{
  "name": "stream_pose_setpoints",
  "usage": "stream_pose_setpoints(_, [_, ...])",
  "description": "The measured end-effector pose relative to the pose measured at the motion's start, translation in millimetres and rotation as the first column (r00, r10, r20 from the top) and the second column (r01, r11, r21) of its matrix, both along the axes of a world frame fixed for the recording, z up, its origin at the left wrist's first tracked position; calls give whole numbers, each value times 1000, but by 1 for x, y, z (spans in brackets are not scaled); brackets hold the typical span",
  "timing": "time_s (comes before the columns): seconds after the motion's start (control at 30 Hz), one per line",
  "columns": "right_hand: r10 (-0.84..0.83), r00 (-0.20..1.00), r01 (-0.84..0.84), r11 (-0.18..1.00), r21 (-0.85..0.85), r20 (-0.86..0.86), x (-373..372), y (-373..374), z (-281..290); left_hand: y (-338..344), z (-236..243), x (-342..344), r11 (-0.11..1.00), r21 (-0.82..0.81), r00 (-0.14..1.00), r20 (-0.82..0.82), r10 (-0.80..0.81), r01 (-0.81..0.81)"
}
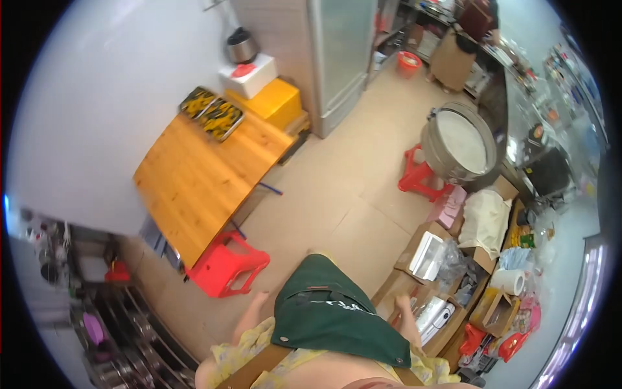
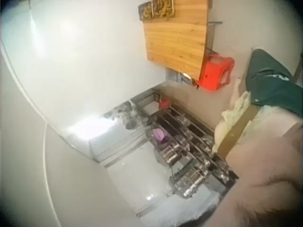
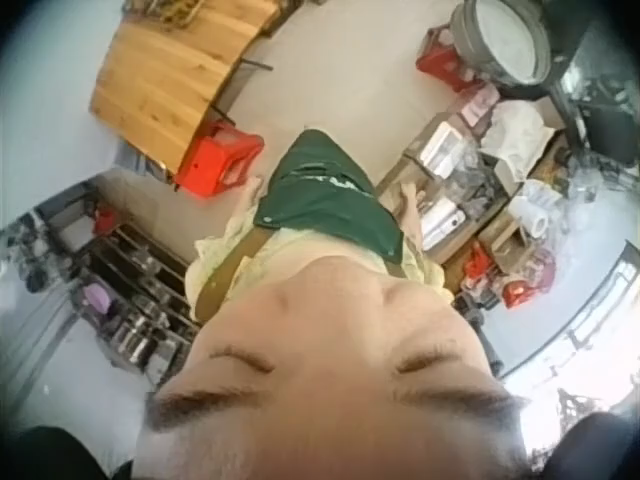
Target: Rolling and processing dough through a machine in a bakery setting.
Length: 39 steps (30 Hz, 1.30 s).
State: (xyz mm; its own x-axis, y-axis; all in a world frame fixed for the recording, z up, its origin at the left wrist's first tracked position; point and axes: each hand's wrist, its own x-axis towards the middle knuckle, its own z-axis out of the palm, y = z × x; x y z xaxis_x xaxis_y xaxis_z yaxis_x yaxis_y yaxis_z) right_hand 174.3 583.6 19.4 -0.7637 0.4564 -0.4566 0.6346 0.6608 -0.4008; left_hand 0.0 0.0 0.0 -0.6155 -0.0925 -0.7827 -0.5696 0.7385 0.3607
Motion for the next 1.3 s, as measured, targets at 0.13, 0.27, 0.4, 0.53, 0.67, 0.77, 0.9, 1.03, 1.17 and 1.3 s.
stream_pose_setpoints(0.13, [-98, 995, 97, 995, -30, -26, -230, 67, -32, 47, -51, -48, 985, 168, 999, 1, -44, 43])
stream_pose_setpoints(0.27, [-223, 936, 117, 928, -355, -274, -383, 62, 14, 61, -46, -120, 952, 226, 963, 124, -239, 207])
stream_pose_setpoints(0.4, [-184, 983, 179, 916, -359, 19, -417, 75, -7, 107, -50, -292, 903, 283, 902, 196, -385, 324])
stream_pose_setpoints(0.53, [-198, 959, 238, 951, -197, 202, -372, 87, -39, 200, -9, -469, 984, 176, 993, 117, 14, -35])
stream_pose_setpoints(0.67, [-504, 697, 677, 698, -236, 510, -346, 100, -40, 295, 20, -629, 968, 248, 999, -13, 31, -27])
stream_pose_setpoints(0.77, [-694, 504, 856, 479, -192, 515, -360, 111, -30, 366, 19, -715, 964, 262, 997, -74, -18, 37])
stream_pose_setpoints(0.9, [-837, 425, 890, 456, 12, 345, -442, 168, -11, 439, 8, -775, 943, 320, 996, -46, -81, 92])
stream_pose_setpoints(1.03, [-934, 261, 958, 281, -54, -243, -566, 279, -15, 505, 16, -810, 934, 311, 984, -87, -156, 176])
stream_pose_setpoints(1.17, [-813, 370, 876, 466, -121, -449, -702, 419, 15, 550, 17, -869, 896, 240, 927, -129, -352, 373])
stream_pose_setpoints(1.3, [-628, 645, 730, 675, 108, -436, -802, 538, 53, 584, 10, -952, 817, 165, 832, -160, -531, 553])
